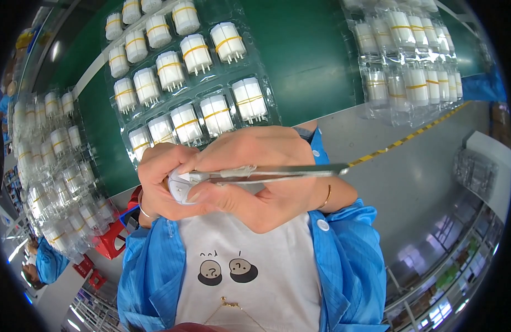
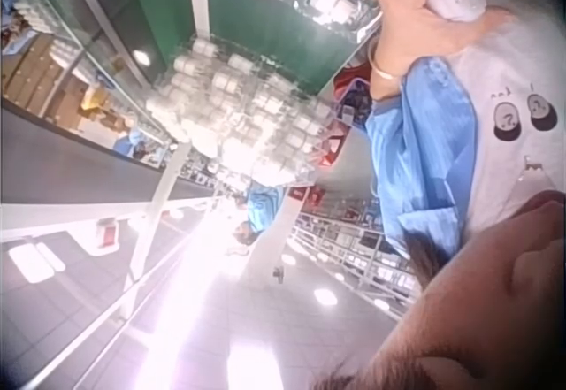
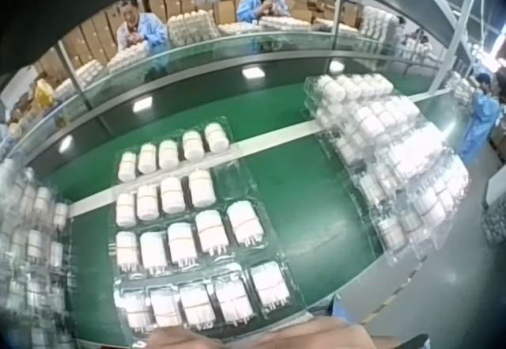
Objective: The person cleans or inspects small plastic parts by hand using tweezers.
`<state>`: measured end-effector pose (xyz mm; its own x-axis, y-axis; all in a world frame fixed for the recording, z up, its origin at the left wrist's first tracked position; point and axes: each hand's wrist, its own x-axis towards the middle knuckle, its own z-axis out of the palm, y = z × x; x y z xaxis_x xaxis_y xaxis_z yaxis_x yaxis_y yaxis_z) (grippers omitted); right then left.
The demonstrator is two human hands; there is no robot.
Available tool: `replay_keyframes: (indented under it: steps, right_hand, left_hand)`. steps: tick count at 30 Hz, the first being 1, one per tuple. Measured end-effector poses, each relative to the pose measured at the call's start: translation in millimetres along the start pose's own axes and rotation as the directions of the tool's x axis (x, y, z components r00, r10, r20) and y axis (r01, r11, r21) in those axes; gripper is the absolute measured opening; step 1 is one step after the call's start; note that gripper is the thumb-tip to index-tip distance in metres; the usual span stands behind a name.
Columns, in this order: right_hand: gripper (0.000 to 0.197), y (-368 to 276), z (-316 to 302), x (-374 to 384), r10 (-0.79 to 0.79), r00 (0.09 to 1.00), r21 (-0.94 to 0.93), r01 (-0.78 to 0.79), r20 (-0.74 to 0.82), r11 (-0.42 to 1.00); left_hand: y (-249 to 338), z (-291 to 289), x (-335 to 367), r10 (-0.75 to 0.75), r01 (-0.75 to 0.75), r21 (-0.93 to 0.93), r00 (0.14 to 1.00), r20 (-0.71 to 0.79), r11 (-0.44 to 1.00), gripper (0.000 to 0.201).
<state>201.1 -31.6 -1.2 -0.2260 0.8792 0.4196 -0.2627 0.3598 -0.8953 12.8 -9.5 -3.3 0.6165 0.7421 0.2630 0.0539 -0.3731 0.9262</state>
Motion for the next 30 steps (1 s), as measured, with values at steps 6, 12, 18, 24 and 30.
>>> replay_keyframes:
  steps: [6, 12, 18, 24, 30]
  right_hand:
    - [0.018, -4, -5, 4, 0.02, 0.989, -0.211, 0.011, 0.145, 0.977]
    - [0.018, 1, 3, 5, 0.012, 1.0, -0.18, -0.015, -0.018, 0.983]
    - [0.022, -4, -3, 2, 0.002, 0.984, -0.042, -0.01, -0.178, 0.999]
    - [0.025, -7, -11, 2, 0.051, 0.998, -0.186, -0.058, -0.038, 0.981]
    - [0.023, 7, 9, -4, -0.032, 0.996, 0.066, 0.038, -0.085, 0.997]
  left_hand:
    - [0, 0, -1, -0.065, 0.062, 0.051, 0.995, 0.071, 0.997, 0.041]
    - [0, 1, -2, -0.082, 0.083, 0.052, 0.997, -0.012, 0.995, 0.043]
    - [5, 3, -14, -0.398, 0.307, -0.614, 0.917, -0.013, 0.727, 0.051]
    - [6, 4, -16, -0.411, 0.301, -0.694, 0.912, 0.008, 0.654, 0.051]
    - [3, 4, -13, -0.253, 0.099, -0.543, 0.943, -0.216, 0.834, 0.054]
